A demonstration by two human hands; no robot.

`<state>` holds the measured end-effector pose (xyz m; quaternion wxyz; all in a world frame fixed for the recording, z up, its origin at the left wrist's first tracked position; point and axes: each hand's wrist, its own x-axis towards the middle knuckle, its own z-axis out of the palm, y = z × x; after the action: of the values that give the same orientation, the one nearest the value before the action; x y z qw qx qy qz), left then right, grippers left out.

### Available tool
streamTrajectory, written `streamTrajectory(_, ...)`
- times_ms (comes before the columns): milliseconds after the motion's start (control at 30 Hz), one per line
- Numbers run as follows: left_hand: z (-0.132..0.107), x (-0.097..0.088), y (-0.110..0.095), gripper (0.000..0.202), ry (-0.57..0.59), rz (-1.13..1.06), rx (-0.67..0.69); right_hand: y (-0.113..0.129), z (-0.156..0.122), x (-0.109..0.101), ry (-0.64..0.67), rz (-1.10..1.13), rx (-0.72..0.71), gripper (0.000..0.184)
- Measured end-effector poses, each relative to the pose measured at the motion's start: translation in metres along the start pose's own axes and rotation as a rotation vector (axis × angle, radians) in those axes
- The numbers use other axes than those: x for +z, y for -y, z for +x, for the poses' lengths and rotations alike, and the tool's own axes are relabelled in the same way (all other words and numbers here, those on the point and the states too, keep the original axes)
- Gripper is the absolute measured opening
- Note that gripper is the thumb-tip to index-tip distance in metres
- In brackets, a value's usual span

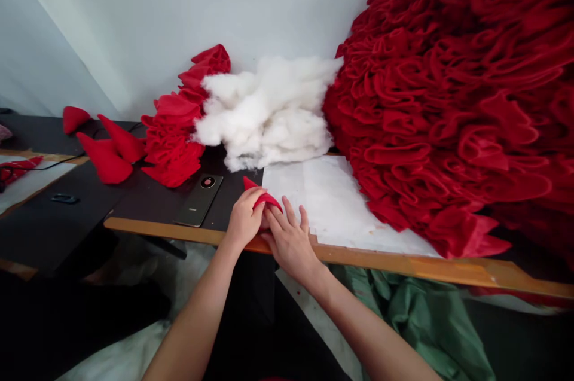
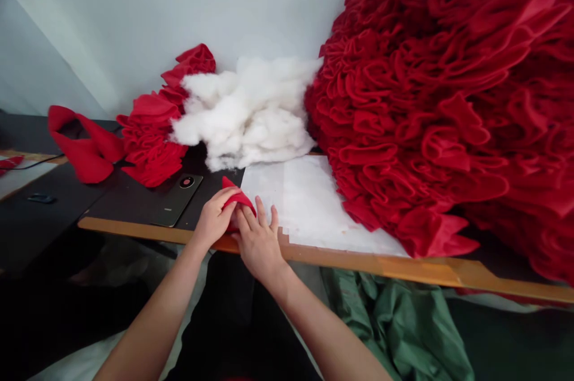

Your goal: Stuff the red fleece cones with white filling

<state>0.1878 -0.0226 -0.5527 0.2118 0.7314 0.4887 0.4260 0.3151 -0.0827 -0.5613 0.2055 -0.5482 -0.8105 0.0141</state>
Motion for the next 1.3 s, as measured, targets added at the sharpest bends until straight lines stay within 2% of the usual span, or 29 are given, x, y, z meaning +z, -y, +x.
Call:
streamTrajectory(100, -0.002, 0.006, -0.002, 0.03, 0.025, -0.024, -0.005, -0.002, 0.008, 0.007, 0.079, 0.016, 0.011, 0.041)
streamTrajectory(167, -0.003, 0.006, -0.003, 0.027, 0.044, -0.008, 0.017, -0.003, 0.012, 0.008, 0.076, 0.043, 0.015, 0.039)
streamTrajectory(233, -0.005, 0.001, -0.002, 0.026, 0.022, 0.0, 0.04, -0.008, 0.011, 0.007, -0.032, 0.1, -0.012, 0.035)
streamTrajectory(300, -0.008, -0.006, -0.001, 0.028, -0.043, 0.008, 0.045, -0.016, 0.005, 0.004, -0.226, 0.198, -0.043, 0.029)
streamTrajectory(400, -0.018, -0.014, 0.001, 0.037, -0.129, 0.006, 0.017, -0.033, -0.003, 0.003, -0.459, 0.374, 0.021, 0.026)
streamTrajectory(467, -0.025, -0.013, 0.0, 0.05, -0.127, -0.047, -0.018, -0.041, 0.0, 0.006, -0.459, 0.464, 0.102, 0.032)
streamTrajectory(533, -0.03, -0.008, 0.0, 0.058, -0.137, -0.086, -0.05, -0.042, 0.01, 0.009, -0.372, 0.528, 0.152, 0.035)
streamTrajectory(600, -0.031, -0.002, 0.001, 0.049, -0.211, -0.049, -0.069, -0.036, 0.021, 0.009, -0.305, 0.591, 0.178, 0.029)
streamTrajectory(667, -0.028, 0.003, 0.003, 0.032, -0.306, 0.017, -0.085, -0.023, 0.028, 0.006, -0.323, 0.652, 0.149, 0.021)
streamTrajectory(733, -0.025, 0.005, 0.006, 0.022, -0.387, 0.037, -0.145, -0.007, 0.028, 0.0, -0.396, 0.664, 0.033, 0.021)
streamTrajectory(833, -0.025, 0.006, 0.006, 0.02, -0.48, -0.074, -0.306, 0.01, 0.02, -0.004, -0.504, 0.551, -0.163, 0.023)
streamTrajectory(867, -0.028, 0.006, 0.003, 0.022, -0.469, -0.127, -0.349, 0.012, 0.018, -0.003, -0.54, 0.508, -0.187, 0.024)
streamTrajectory(933, -0.034, 0.005, -0.003, 0.027, -0.324, -0.246, -0.379, 0.012, 0.015, -0.001, -0.601, 0.445, -0.171, 0.024)
streamTrajectory(1000, -0.04, 0.002, -0.01, 0.032, -0.153, -0.307, -0.34, 0.007, 0.016, 0.001, -0.618, 0.42, -0.131, 0.025)
streamTrajectory(1033, -0.042, 0.0, -0.012, 0.034, -0.126, -0.296, -0.303, 0.003, 0.017, 0.001, -0.61, 0.422, -0.121, 0.025)
streamTrajectory(1167, -0.036, -0.009, -0.014, 0.04, -0.28, -0.039, -0.086, -0.009, 0.024, -0.002, -0.526, 0.503, -0.149, 0.025)
streamTrajectory(1233, -0.028, -0.012, -0.012, 0.034, -0.268, 0.059, 0.011, -0.011, 0.022, -0.004, -0.526, 0.518, -0.13, 0.024)
streamTrajectory(1300, -0.02, -0.014, -0.009, 0.018, -0.253, 0.12, 0.038, -0.011, 0.016, -0.004, -0.594, 0.478, -0.096, 0.022)
